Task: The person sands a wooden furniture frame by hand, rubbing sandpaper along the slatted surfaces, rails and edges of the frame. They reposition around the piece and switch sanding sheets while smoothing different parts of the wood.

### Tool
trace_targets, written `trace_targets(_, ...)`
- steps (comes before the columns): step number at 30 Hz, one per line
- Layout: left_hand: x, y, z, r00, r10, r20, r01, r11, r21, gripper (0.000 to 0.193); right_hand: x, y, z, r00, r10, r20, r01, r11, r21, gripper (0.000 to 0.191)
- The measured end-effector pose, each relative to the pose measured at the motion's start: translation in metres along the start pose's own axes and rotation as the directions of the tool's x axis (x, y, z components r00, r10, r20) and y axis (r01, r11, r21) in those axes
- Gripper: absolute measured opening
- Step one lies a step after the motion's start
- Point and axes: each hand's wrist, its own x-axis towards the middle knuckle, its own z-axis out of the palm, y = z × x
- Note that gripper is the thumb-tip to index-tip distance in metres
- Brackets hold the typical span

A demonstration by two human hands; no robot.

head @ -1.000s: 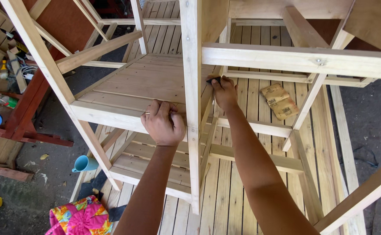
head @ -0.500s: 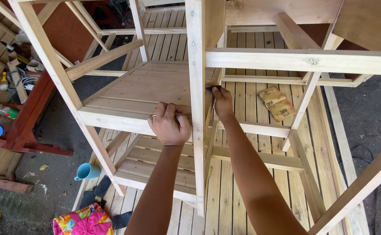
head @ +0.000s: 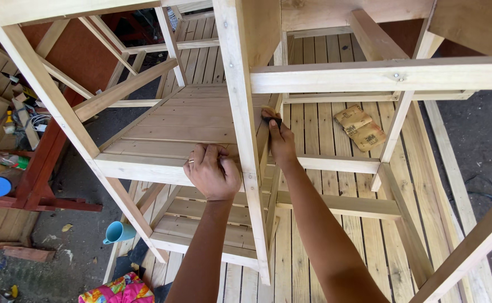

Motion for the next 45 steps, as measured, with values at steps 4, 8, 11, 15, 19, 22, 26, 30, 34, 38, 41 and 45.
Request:
trace_targets(4,0.001,0.0,0.0,1.0,0.012,-0.009,-0.012,1.0,0.016,0.011,-0.065,-0.008,0.004,0.959,-0.277,0.064,0.283,0.946,-0.16,0.049)
trace_targets(8,0.001,0.0,0.0,1.0,-0.004,0.006,0.004,1.0,0.022,0.012,-0.054,0.004,0.004,0.95,-0.306,0.06,0.311,0.945,-0.106,0.048)
trace_targets(11,0.001,0.0,0.0,1.0,-0.01,-0.011,0.01,1.0,0.02,0.011,0.002,0.014,0.01,1.0,-0.012,0.017,0.01,0.994,0.11,0.047)
trace_targets(15,0.001,0.001,-0.003,1.0,-0.003,0.004,0.003,0.999,0.032,0.012,-0.007,0.01,0.017,0.938,0.328,-0.109,-0.307,0.935,0.178,0.05)
trace_targets(19,0.0,0.003,-0.005,1.0,-0.006,0.005,0.005,1.0,0.028,0.012,-0.083,0.003,0.015,0.982,-0.188,-0.001,0.188,0.982,-0.001,0.051)
trace_targets(22,0.001,0.005,-0.006,1.0,-0.025,0.013,0.024,0.999,0.024,0.012,-0.063,0.018,0.013,0.988,-0.149,-0.048,0.151,0.988,0.032,0.05)
trace_targets(26,0.001,0.005,-0.006,1.0,0.014,-0.013,-0.014,1.0,0.02,0.012,-0.015,0.025,0.013,0.955,0.259,-0.147,-0.236,0.959,0.155,0.046)
trace_targets(30,0.001,0.005,-0.005,1.0,0.012,-0.009,-0.012,1.0,-0.003,0.013,-0.056,0.014,0.01,0.993,-0.103,-0.05,0.107,0.991,0.082,0.048)
trace_targets(34,0.001,0.005,-0.003,1.0,-0.017,0.009,0.017,1.0,0.018,0.014,-0.087,0.016,0.005,0.968,-0.249,0.023,0.248,0.968,0.032,0.045)
trace_targets(38,0.002,0.004,-0.003,1.0,-0.009,0.002,0.009,1.0,0.019,0.013,-0.044,0.021,0.005,0.975,0.167,-0.149,-0.17,0.985,-0.008,0.046)
trace_targets(41,0.002,0.004,-0.004,1.0,0.021,-0.007,-0.021,1.0,0.003,0.012,-0.034,0.01,0.01,0.979,0.123,-0.16,-0.129,0.991,-0.03,0.039)
trace_targets(45,0.002,0.004,-0.005,1.0,-0.011,0.021,0.011,1.0,0.026,0.012,-0.124,-0.03,0.019,0.999,-0.039,-0.008,0.038,0.993,-0.113,0.053)
